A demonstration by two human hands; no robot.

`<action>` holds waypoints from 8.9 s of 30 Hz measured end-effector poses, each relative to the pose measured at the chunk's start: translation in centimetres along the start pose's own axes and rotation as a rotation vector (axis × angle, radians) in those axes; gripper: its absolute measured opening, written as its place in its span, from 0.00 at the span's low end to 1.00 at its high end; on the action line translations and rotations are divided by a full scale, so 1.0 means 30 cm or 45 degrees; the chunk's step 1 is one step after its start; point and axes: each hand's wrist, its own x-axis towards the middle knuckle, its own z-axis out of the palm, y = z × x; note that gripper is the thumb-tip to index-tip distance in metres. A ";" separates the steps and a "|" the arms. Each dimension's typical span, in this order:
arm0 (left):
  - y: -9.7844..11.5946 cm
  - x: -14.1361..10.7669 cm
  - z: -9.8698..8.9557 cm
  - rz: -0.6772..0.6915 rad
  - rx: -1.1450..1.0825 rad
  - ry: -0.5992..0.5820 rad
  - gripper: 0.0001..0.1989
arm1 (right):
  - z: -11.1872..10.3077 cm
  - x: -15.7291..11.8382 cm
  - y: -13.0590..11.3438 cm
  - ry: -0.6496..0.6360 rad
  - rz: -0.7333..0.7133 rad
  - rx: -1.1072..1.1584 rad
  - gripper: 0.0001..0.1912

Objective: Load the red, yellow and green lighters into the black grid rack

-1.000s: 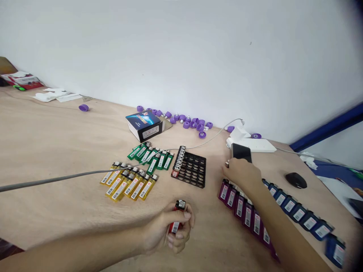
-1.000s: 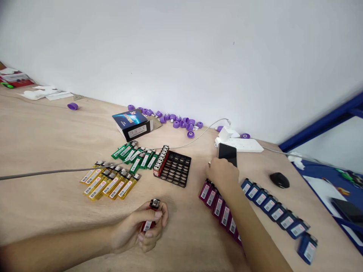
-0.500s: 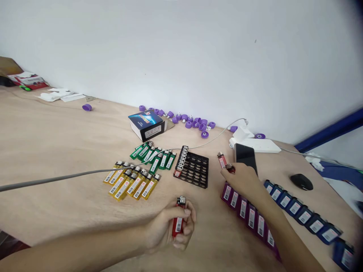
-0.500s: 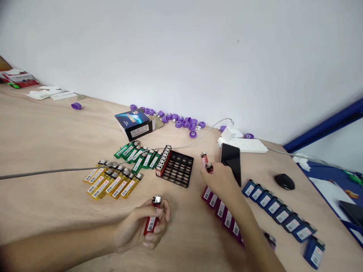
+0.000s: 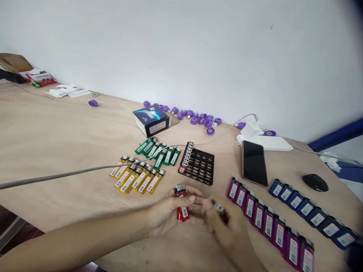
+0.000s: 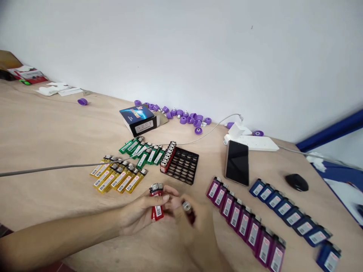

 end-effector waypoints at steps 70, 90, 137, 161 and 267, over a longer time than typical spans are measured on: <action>0.079 0.028 -0.072 0.811 1.824 0.436 0.29 | -0.037 0.634 0.060 0.223 -0.398 -0.101 0.11; 0.075 0.024 -0.054 0.844 1.767 0.399 0.28 | -0.037 0.632 0.076 0.134 -0.537 -0.227 0.10; -0.043 -0.011 0.002 -0.009 0.489 -0.158 0.22 | -0.024 0.052 0.101 -0.156 -0.104 -0.172 0.17; -0.049 -0.022 -0.013 0.102 0.556 -0.188 0.22 | -0.054 0.065 0.078 -0.355 0.138 0.766 0.14; -0.031 -0.020 -0.043 1.102 2.702 -0.443 0.09 | -0.341 0.423 0.027 0.250 0.036 -1.652 0.13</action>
